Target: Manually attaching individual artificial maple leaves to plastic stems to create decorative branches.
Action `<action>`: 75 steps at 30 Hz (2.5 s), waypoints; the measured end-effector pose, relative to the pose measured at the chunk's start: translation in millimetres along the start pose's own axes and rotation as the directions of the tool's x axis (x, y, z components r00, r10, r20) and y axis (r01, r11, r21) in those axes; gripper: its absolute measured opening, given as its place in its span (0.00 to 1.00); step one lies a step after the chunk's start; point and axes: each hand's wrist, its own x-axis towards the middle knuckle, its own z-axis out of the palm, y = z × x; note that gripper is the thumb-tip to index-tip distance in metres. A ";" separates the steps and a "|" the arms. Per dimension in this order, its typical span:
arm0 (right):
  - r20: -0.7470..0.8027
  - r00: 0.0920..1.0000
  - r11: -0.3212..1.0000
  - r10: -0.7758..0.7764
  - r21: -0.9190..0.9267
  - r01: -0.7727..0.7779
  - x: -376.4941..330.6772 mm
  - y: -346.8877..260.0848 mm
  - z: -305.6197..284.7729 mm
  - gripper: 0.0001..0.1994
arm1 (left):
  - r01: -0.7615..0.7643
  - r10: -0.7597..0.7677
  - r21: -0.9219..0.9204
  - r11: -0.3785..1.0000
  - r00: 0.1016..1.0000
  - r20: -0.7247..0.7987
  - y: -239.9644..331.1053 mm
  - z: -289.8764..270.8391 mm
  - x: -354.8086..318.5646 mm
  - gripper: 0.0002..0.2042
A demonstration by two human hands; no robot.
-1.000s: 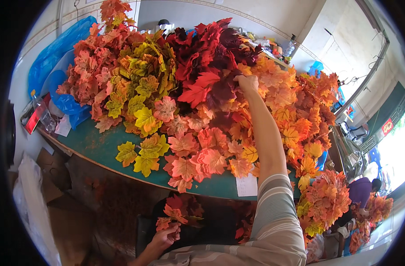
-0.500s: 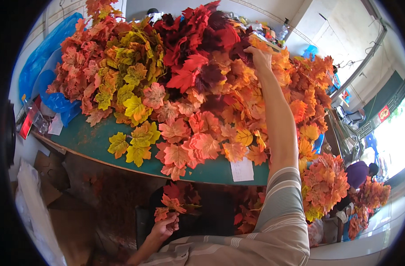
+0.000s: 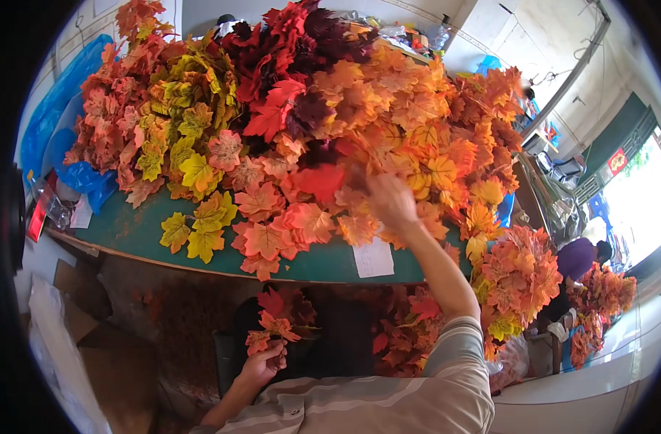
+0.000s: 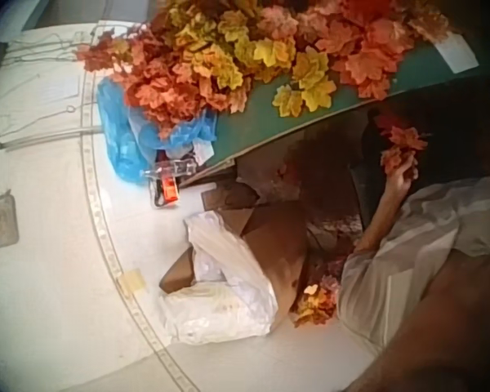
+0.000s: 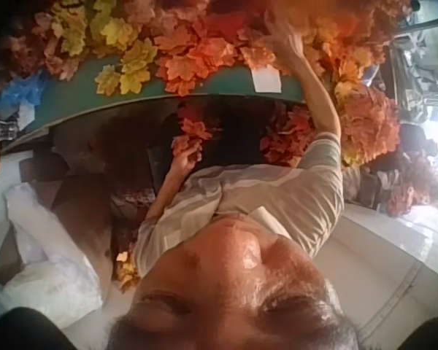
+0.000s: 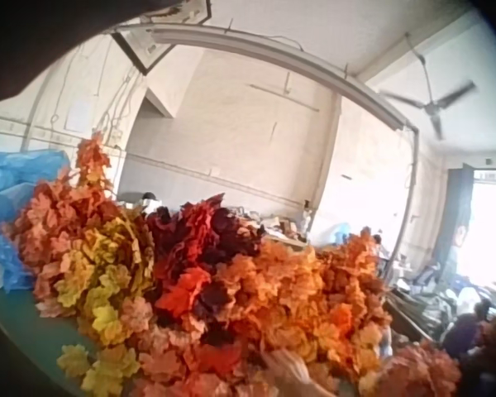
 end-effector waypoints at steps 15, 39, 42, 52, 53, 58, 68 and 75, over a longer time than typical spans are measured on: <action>0.188 0.979 0.993 0.077 0.072 -0.092 -39.6 6.2 57.7 0.23 | 0.015 -0.013 0.062 0.998 1.000 -0.026 -9.5 13.8 -3.0 0.09; 0.078 0.783 0.656 0.617 0.497 -0.567 25.2 22.6 44.4 0.09 | -0.029 0.030 0.089 0.996 1.000 -0.005 -3.6 16.6 0.1 0.09; 0.058 0.725 0.545 0.687 0.619 -0.565 32.7 19.6 29.2 0.09 | -0.056 0.056 0.069 0.996 0.998 0.009 -3.5 20.4 1.6 0.09; 0.237 0.604 0.188 0.761 0.810 -0.555 43.3 25.3 -4.7 0.08 | -0.131 0.130 0.038 0.991 0.991 0.022 5.4 35.4 -4.4 0.10; 0.241 0.602 0.186 0.761 0.809 -0.558 38.5 25.8 -9.3 0.08 | -0.150 0.149 0.040 0.988 0.989 0.024 5.4 37.8 -6.5 0.11; 0.158 0.735 0.108 0.659 0.948 -0.300 3.5 -9.2 -61.1 0.05 | -0.160 0.160 0.008 0.987 0.987 0.014 6.1 43.7 -14.1 0.12; 0.623 0.778 0.116 0.086 0.769 -0.629 -122.7 -141.5 -91.9 0.03 | -0.304 0.303 0.191 0.933 0.952 0.034 21.2 80.8 -2.4 0.08; 0.280 0.960 0.468 0.017 0.846 -0.255 -139.5 -176.1 -83.0 0.06 | -0.371 0.376 0.317 0.873 0.925 0.049 21.0 92.4 -13.3 0.07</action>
